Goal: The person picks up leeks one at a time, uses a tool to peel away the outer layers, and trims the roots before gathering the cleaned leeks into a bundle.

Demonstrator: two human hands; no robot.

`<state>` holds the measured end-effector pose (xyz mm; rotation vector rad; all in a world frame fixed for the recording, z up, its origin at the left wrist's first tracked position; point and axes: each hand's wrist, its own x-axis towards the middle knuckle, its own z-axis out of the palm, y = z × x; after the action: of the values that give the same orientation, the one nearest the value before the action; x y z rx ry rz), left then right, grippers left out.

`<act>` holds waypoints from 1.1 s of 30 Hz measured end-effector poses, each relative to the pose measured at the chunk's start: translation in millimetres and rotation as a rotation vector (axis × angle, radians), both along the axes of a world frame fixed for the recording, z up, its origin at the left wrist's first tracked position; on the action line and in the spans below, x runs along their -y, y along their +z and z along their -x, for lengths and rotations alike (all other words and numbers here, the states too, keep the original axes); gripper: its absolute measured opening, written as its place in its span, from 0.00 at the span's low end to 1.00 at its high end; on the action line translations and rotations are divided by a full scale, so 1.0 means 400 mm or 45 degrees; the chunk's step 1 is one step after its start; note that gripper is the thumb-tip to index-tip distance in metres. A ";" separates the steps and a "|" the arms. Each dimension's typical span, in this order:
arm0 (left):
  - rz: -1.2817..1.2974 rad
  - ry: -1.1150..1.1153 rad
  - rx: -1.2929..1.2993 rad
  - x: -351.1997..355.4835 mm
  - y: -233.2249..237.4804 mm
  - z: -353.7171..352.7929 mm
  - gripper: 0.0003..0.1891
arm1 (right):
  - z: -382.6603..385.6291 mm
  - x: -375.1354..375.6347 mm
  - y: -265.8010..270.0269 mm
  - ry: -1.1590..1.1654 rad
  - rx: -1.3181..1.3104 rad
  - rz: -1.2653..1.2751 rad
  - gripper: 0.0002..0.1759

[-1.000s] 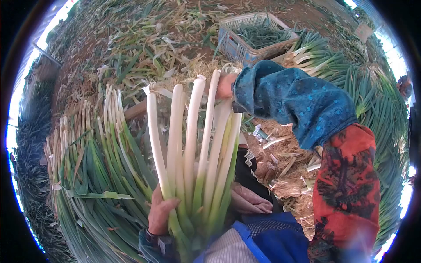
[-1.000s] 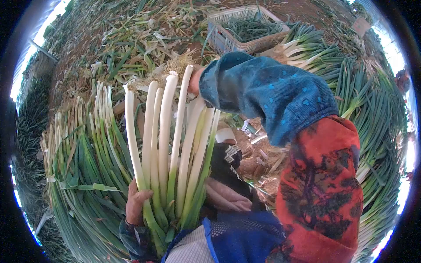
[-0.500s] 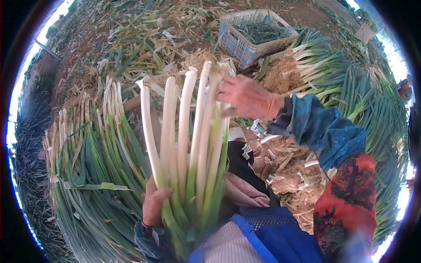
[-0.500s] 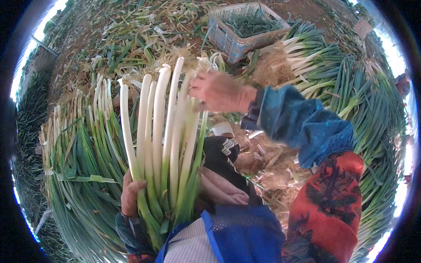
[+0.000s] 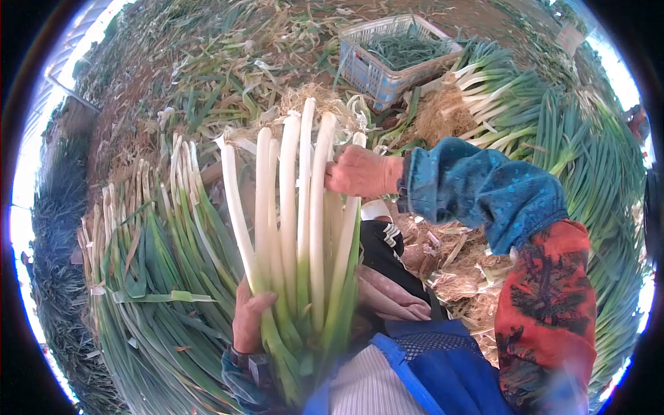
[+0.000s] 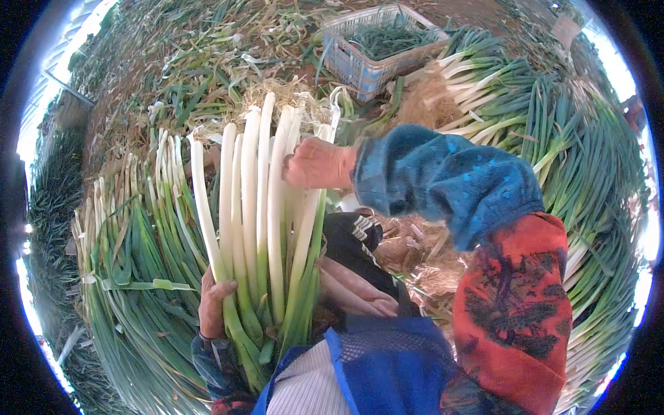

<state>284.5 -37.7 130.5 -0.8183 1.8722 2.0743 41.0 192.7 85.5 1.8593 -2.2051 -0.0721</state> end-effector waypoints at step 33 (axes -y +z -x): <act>-0.079 0.076 0.002 -0.020 0.006 0.005 0.34 | 0.225 -0.084 0.078 -0.951 1.065 -0.110 0.48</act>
<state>282.6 -29.7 132.9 -0.8710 1.7936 2.1547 -48.9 226.4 116.9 1.0629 -3.3914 0.5772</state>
